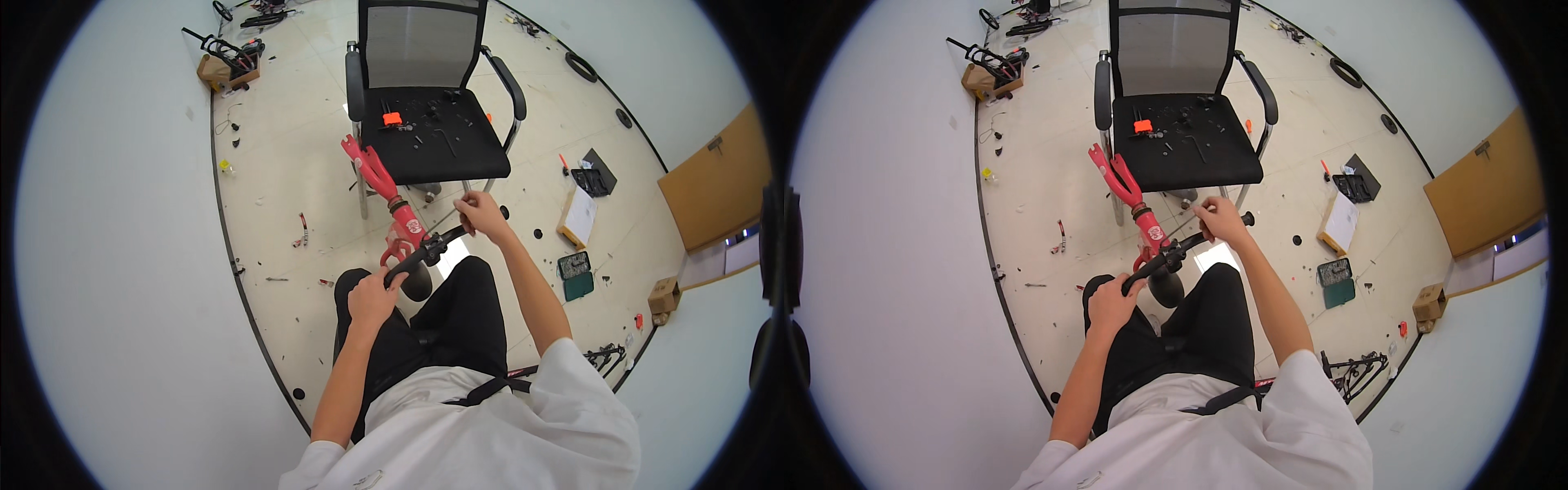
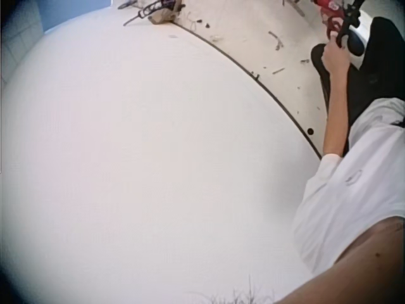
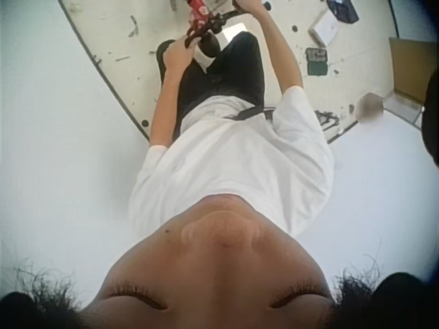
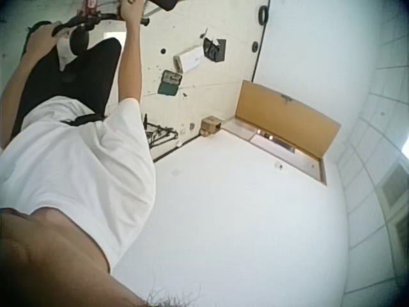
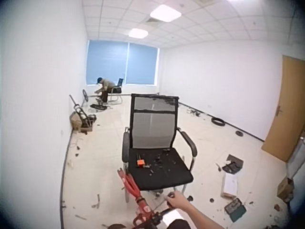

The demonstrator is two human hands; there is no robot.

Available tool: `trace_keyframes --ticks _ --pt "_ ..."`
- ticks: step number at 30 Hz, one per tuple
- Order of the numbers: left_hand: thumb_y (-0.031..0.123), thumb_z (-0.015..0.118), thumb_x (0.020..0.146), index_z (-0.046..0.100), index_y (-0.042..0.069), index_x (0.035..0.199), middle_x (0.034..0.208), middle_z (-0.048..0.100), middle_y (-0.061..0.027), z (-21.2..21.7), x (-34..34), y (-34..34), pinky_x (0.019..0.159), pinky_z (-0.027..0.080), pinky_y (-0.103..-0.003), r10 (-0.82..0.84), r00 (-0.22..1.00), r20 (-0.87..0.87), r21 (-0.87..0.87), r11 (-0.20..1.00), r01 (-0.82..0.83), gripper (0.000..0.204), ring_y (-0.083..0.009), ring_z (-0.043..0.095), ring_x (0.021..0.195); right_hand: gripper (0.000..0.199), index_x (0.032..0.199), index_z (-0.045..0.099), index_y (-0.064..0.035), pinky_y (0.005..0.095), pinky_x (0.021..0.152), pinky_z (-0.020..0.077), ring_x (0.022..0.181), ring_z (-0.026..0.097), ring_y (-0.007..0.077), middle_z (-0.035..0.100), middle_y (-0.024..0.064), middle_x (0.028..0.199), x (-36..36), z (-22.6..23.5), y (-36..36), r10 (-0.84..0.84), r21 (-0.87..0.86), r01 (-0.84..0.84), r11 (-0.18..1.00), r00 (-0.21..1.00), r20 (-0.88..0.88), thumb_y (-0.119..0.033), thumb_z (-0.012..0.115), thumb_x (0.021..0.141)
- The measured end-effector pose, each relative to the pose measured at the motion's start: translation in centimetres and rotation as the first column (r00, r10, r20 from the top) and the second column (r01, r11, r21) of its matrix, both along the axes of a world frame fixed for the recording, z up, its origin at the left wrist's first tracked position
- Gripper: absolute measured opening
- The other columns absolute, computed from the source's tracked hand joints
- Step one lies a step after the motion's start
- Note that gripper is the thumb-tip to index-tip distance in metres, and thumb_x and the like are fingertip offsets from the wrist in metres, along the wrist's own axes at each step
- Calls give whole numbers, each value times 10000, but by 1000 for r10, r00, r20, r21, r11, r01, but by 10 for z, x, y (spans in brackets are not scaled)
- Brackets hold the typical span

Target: The person assembles a bicycle handlebar by attaching a black grip to a red fork and tightening it with an Allen key. The person repeatedly adjusts the grip position and tightens the bolt to secure the assembly.

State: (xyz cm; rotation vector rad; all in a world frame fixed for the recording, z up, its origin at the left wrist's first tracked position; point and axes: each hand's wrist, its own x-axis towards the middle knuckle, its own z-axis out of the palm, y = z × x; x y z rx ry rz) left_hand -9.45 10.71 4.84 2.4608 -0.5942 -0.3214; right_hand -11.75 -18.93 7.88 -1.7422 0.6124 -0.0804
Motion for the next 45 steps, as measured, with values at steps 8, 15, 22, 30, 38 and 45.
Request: trace_keyframes --ticks 8,15,22,30,38,45 --pt "581 617 927 738 101 1074 828 722 -187 12 -1 0 716 554 -484 -29 997 -72 82 996 35 515 -411 702 815 239 910 602 3 333 486 424 455 531 178 561 97 567 -90 -8 56 -133 -241 165 956 981 142 -212 582 1012" --pt "562 621 932 733 93 1064 842 719 -196 9 2 -2 726 554 -489 -14 998 -69 65 998 18 500 -416 699 817 202 860 508 0 425 530 459 599 624 395 595 202 653 -115 2 128 64 -430 33 902 976 208 -104 652 955" --pt "555 620 934 727 92 1059 829 716 -197 14 6 -2 714 554 -491 -26 997 -68 78 996 32 491 -416 699 811 155 987 503 -18 480 538 505 628 657 391 638 186 679 -96 15 111 632 -712 -432 553 775 21 -125 610 956" --pt "433 648 926 719 97 1014 833 719 -189 -4 10 6 718 555 -496 -62 996 67 38 998 60 354 -399 702 816 233 941 607 -21 416 532 532 594 681 332 661 117 670 2 32 109 919 -899 -436 -30 341 -196 -243 662 901" --pt "573 575 955 723 136 1057 860 731 -159 8 10 1 688 555 -477 -48 998 32 76 996 45 473 -387 706 807 314 874 660 -15 476 621 547 703 694 372 664 176 701 86 28 126 898 -816 -577 -40 337 -283 -325 712 875" --pt "587 589 941 716 114 1032 838 726 -166 9 7 0 669 550 -481 -42 998 -38 108 993 46 498 -389 705 785 185 894 697 -36 484 710 564 767 696 402 695 202 781 131 -2 69 646 -786 -582 209 685 -336 -211 643 872"
